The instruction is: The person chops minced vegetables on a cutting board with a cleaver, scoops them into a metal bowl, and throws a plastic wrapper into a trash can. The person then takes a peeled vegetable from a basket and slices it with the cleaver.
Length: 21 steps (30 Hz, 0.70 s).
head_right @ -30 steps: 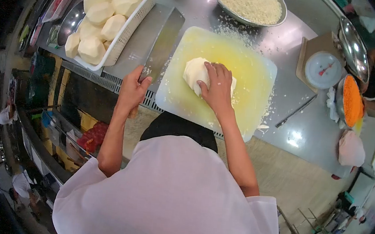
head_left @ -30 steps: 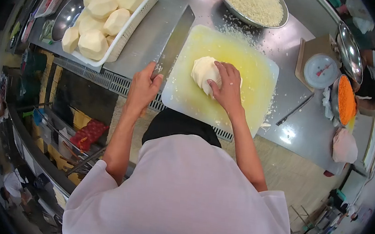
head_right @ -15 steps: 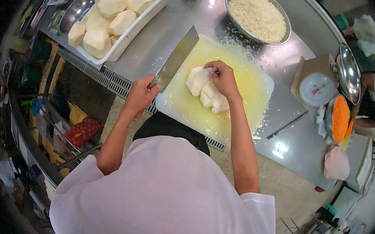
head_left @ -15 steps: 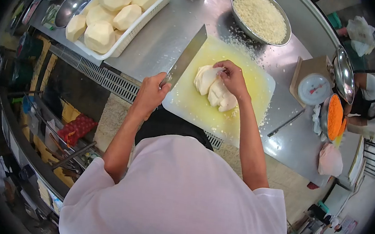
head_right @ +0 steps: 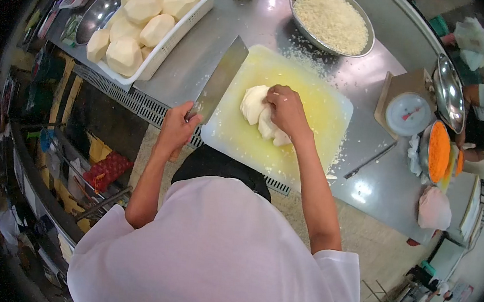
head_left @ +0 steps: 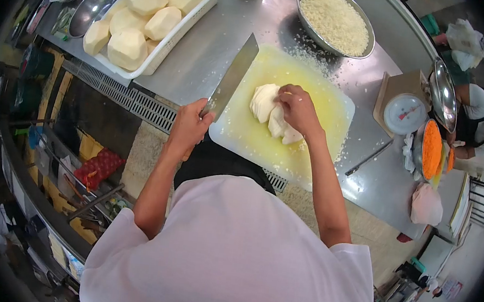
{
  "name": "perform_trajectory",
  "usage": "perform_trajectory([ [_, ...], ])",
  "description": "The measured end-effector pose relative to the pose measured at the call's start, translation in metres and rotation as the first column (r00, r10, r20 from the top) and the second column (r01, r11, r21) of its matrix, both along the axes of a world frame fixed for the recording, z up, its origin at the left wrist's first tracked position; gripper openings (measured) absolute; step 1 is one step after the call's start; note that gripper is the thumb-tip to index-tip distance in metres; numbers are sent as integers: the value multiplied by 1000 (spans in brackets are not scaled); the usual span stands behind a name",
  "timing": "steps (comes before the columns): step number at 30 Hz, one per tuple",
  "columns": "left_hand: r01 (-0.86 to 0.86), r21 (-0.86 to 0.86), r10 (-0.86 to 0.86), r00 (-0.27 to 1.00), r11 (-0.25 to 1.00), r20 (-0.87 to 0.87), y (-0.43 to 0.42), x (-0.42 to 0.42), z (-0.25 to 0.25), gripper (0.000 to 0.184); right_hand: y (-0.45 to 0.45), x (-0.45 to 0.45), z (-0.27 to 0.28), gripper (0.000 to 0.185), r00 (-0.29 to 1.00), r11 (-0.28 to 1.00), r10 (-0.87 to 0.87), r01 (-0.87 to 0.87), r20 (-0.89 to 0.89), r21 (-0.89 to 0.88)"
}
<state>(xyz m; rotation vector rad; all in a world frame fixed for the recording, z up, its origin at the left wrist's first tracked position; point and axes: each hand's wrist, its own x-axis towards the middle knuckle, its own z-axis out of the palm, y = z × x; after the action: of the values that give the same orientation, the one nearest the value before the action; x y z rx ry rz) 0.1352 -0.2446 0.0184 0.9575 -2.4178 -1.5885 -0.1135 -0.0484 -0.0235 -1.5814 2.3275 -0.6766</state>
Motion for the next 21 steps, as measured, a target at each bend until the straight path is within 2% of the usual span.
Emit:
perform_trajectory([
  [2,-19,15,20,1000,1000,-8,1,1,-5,16,-1,19,3,30,999,998,-35,36,22,-48],
  [4,-14,27,15,1000,1000,-23,1,-1,-10,15,-11,57,3,53,945,986,-151,124,-291,-108],
  [5,-27,22,28,999,999,-25,1,-2,-11,14,-15,67,-2,53,940,983,-170,142,-296,-113],
  [7,-20,13,21,999,1000,-35,1,-5,-11,13,-19,76,-23,73,930,984,-97,143,-354,106],
  [10,-47,28,47,999,999,10,-4,-3,-11,10,-25,58,-39,67,916,982,-142,178,-375,62],
  [12,-121,134,125,992,984,-22,-5,0,-12,9,-29,52,-40,65,907,977,-170,205,-385,50],
  [15,-104,84,108,993,991,-41,-9,0,-11,10,-30,51,-36,63,898,966,-210,252,-386,61],
  [18,-119,99,122,992,988,-24,-10,3,-12,11,-24,57,-33,65,879,970,-169,230,-446,85],
  [21,-92,55,94,994,994,-46,-11,4,-13,11,-17,56,-30,69,904,979,-117,174,-411,105],
])
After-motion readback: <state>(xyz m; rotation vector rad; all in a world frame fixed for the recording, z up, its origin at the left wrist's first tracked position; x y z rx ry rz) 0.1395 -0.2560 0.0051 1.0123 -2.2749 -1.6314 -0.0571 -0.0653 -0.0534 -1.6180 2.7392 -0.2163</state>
